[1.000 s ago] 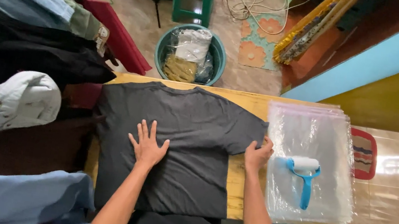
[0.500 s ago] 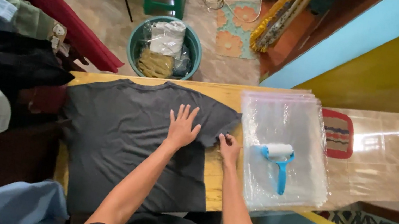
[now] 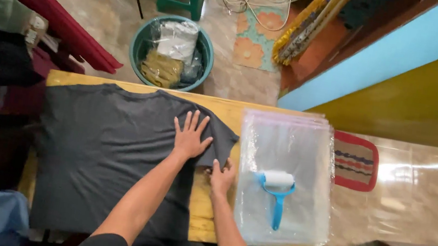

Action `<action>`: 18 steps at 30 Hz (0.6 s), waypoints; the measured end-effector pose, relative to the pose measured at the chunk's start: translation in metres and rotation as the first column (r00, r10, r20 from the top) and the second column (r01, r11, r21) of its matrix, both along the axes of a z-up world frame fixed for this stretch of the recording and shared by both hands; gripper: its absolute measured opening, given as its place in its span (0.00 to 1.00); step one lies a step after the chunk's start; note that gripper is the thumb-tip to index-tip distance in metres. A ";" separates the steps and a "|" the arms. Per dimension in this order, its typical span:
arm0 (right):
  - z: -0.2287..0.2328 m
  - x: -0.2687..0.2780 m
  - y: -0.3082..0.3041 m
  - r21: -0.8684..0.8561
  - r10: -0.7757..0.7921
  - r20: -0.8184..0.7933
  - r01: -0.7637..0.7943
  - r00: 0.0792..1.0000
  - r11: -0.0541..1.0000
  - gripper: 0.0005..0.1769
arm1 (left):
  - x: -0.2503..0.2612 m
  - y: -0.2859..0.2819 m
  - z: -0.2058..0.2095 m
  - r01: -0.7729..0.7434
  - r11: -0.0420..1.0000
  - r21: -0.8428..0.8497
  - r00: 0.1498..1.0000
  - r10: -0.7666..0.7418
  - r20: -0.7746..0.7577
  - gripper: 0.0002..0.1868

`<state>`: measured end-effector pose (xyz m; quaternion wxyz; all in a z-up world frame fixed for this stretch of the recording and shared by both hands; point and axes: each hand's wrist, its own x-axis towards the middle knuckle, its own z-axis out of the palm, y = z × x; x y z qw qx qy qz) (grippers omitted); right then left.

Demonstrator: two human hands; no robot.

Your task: Using a lint roller on a t-shirt and then folding it neatly on a wooden surface.

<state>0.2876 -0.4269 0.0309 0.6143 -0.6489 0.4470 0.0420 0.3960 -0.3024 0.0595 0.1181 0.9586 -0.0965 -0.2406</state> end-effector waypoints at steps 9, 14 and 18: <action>0.045 -0.036 -0.008 -0.468 0.421 0.059 -0.348 0.905 0.813 0.23 | 0.033 -0.014 -0.013 -0.082 0.996 0.020 0.995 0.081 0.059 0.46; 0.039 -0.018 -0.021 -0.841 0.885 -0.204 -0.537 0.417 0.059 0.38 | 0.021 -0.034 0.007 -0.061 0.991 -0.116 0.935 0.097 0.342 0.37; 0.034 -0.018 -0.030 -0.680 0.839 -0.485 -0.709 0.246 -0.185 0.37 | 0.011 -0.044 -0.032 0.012 0.999 -0.036 0.932 0.002 0.363 0.40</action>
